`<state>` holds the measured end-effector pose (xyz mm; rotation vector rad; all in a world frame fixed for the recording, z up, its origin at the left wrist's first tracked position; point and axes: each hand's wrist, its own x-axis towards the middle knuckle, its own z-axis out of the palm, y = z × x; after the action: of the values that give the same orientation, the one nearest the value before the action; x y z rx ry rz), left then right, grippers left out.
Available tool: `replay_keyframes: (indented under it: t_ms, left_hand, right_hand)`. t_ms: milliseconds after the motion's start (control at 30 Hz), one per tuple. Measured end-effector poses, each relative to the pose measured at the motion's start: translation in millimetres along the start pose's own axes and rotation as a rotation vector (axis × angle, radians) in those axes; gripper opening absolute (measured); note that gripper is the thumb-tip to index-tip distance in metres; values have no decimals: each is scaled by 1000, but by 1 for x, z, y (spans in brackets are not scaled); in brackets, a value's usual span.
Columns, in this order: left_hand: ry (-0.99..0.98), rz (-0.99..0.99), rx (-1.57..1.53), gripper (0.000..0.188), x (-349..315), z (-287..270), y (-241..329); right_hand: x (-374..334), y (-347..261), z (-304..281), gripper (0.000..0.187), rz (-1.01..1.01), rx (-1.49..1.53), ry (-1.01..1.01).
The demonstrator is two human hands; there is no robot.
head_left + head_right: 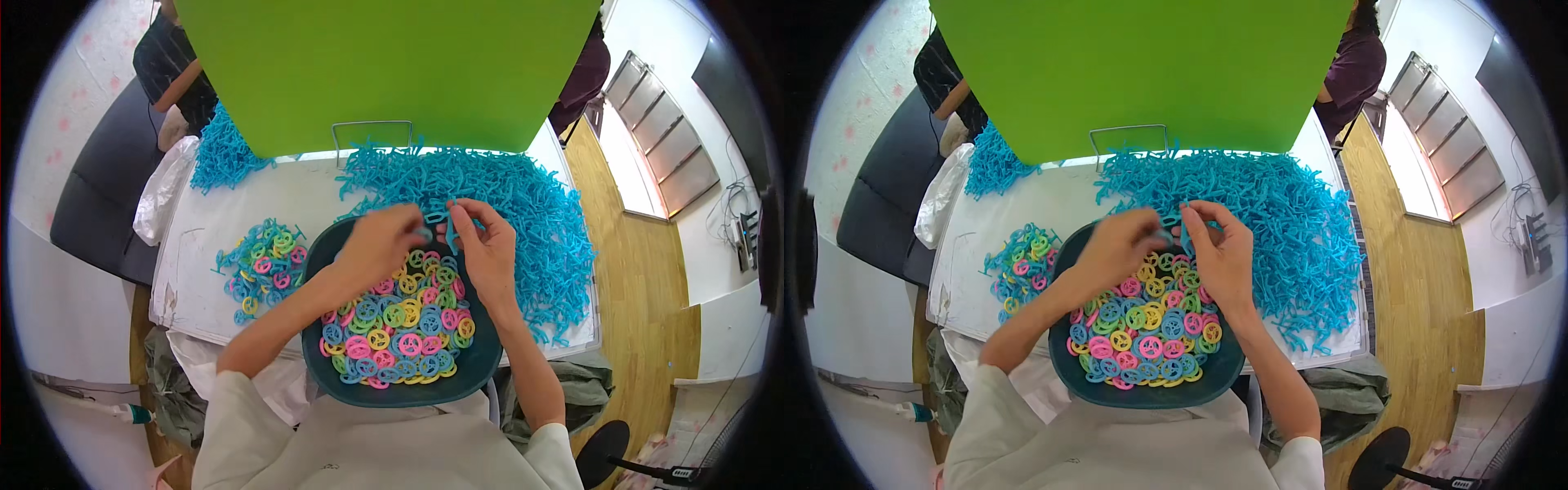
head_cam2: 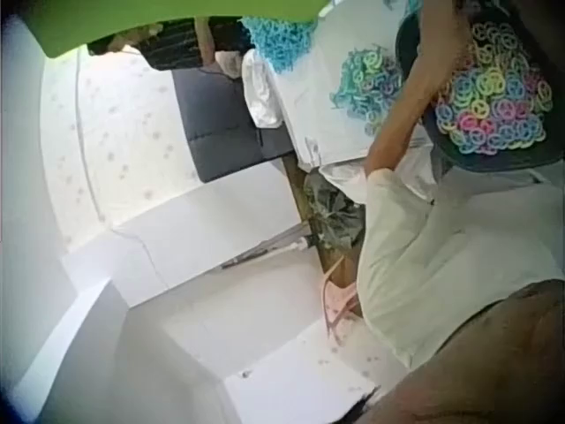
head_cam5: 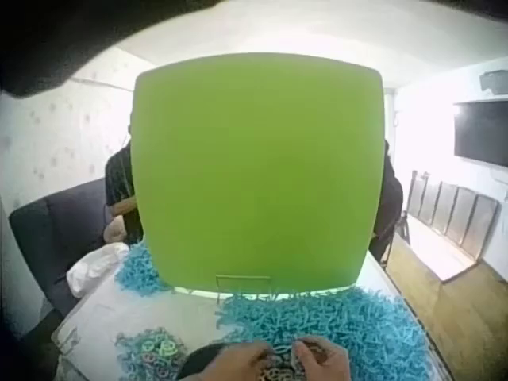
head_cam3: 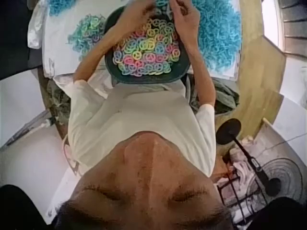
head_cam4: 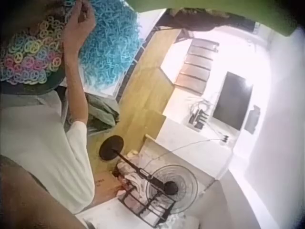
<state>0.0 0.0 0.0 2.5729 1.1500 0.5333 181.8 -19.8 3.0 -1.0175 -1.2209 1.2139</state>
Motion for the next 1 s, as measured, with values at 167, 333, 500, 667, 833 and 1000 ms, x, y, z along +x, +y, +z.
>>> replay_keyframes:
  t_ms: [167,333,500,667,833,1000]
  left_hand:
    - [322,-326,-1092,15,-3,-25,0]
    - [222,-322,-1149,17,-2,-24,4]
    - [183,-357,-1193,18,-2,-23,2]
    - [142,-327,-1253,16,-4,-23,2]
    - [138,-317,-1254,17,-3,-22,1]
    - [209,-338,-1235,15,-4,-22,0]
  right_hand:
    - [2,-2,10,20,-92,17,81]
    - [1,-2,7,20,-79,-33,4]
    - [1,-1,8,20,-100,-17,-2]
    - [2,-1,8,21,-80,-22,23]
    - [3,1,6,19,-49,-15,15]
    - [-1,-7,12,20,-52,-79,-22]
